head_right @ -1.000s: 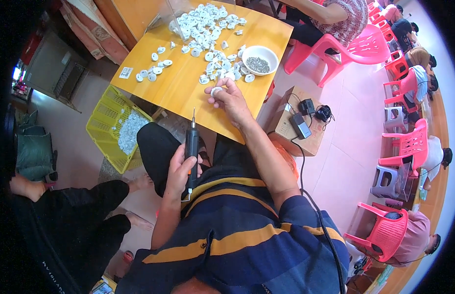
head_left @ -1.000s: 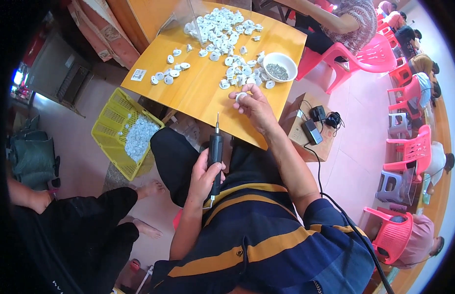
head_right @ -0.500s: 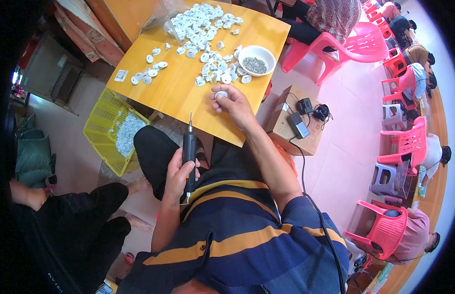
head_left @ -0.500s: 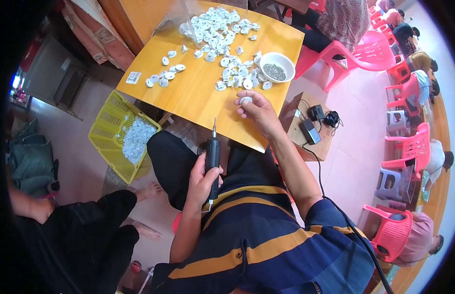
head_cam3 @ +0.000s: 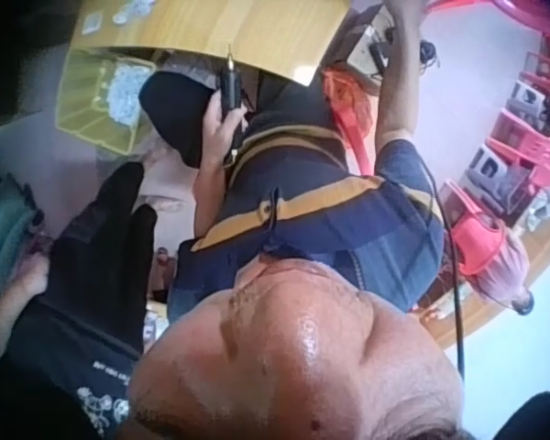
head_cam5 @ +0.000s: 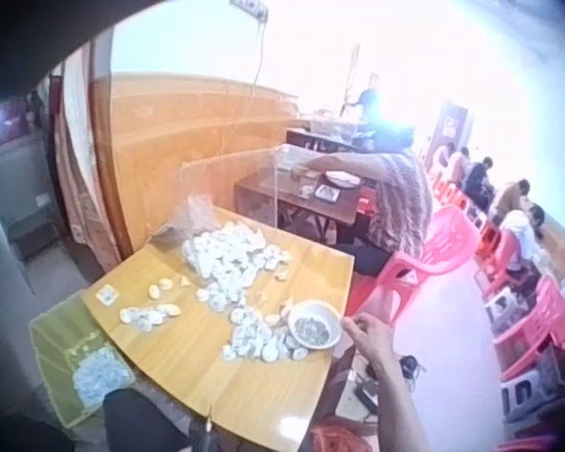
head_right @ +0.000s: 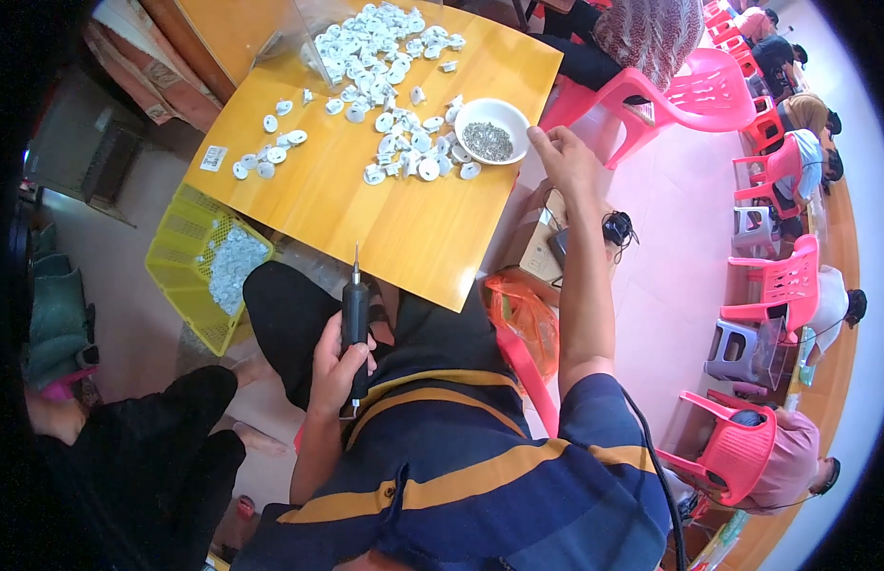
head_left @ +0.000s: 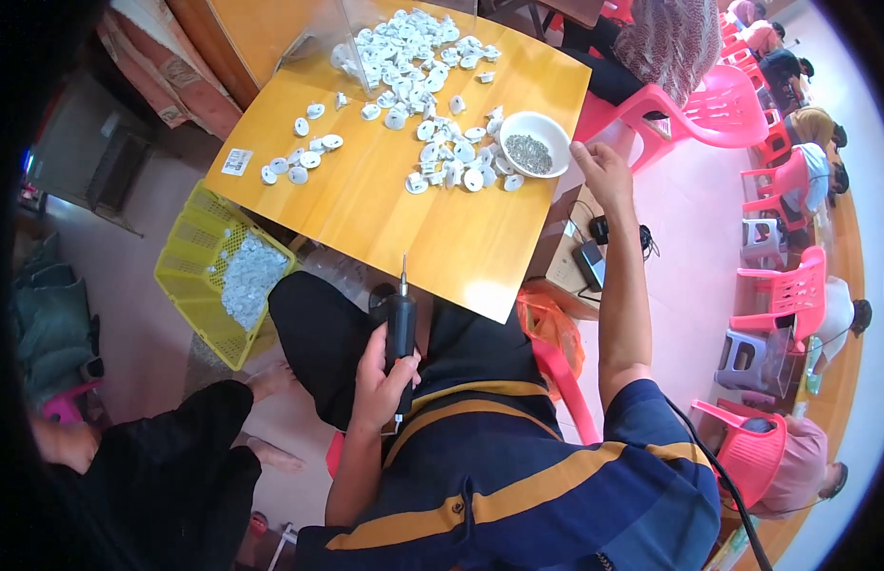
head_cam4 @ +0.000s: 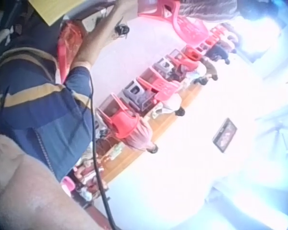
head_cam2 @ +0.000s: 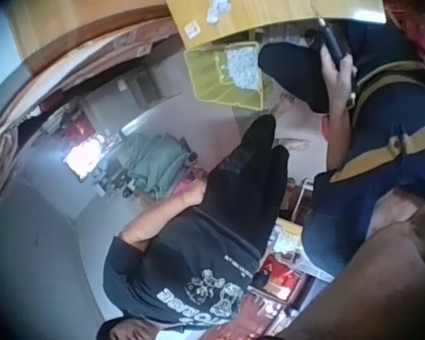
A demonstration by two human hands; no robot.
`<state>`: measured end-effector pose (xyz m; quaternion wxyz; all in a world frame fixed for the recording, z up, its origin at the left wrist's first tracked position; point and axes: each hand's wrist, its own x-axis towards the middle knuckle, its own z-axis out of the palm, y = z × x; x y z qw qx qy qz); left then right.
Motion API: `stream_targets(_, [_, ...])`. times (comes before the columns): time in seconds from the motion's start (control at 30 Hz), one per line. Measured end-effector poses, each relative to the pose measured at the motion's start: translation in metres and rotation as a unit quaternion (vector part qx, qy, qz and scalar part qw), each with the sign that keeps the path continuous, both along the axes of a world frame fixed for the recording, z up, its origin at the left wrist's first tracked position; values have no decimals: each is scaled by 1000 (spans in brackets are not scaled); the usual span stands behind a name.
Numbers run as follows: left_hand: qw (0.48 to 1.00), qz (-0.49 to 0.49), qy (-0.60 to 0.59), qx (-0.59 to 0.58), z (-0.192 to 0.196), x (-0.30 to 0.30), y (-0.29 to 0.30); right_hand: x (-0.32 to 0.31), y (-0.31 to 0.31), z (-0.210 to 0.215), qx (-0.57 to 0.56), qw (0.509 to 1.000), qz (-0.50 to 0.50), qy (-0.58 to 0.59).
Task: Assembling small white plastic components using an electric screwdriver.
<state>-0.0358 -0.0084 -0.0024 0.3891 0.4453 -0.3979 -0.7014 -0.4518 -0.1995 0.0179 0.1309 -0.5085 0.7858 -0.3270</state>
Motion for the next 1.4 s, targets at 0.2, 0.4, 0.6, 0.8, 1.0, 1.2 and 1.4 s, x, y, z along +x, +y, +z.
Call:
stream_targets(0.2, [1000, 2, 0, 20, -5, 2, -6, -17, -15, -13, 94, 980, 89, -153])
stream_targets(0.4, [999, 28, -9, 33, -3, 5, -8, -37, 34, 12, 58, 965, 56, -251])
stream_targets(0.6, [999, 24, -2, 38, -6, 4, -11, -80, 68, 28, 60, 981, -21, -182])
stream_targets(0.8, [999, 18, -8, 46, -11, 1, -10, -60, 43, 15, 51, 976, 22, -213])
stream_targets(1.0, [999, 7, -6, 36, -8, -1, -9, -25, -6, -11, 60, 978, 72, -186])
stream_targets(1.2, [1000, 6, -12, 19, -5, -1, -6, 8, -20, -10, 69, 969, 81, -222])
stream_targets(1.4, [1000, 13, -14, 6, -4, 2, 1, 16, 13, -7, -59, 940, 40, -335])
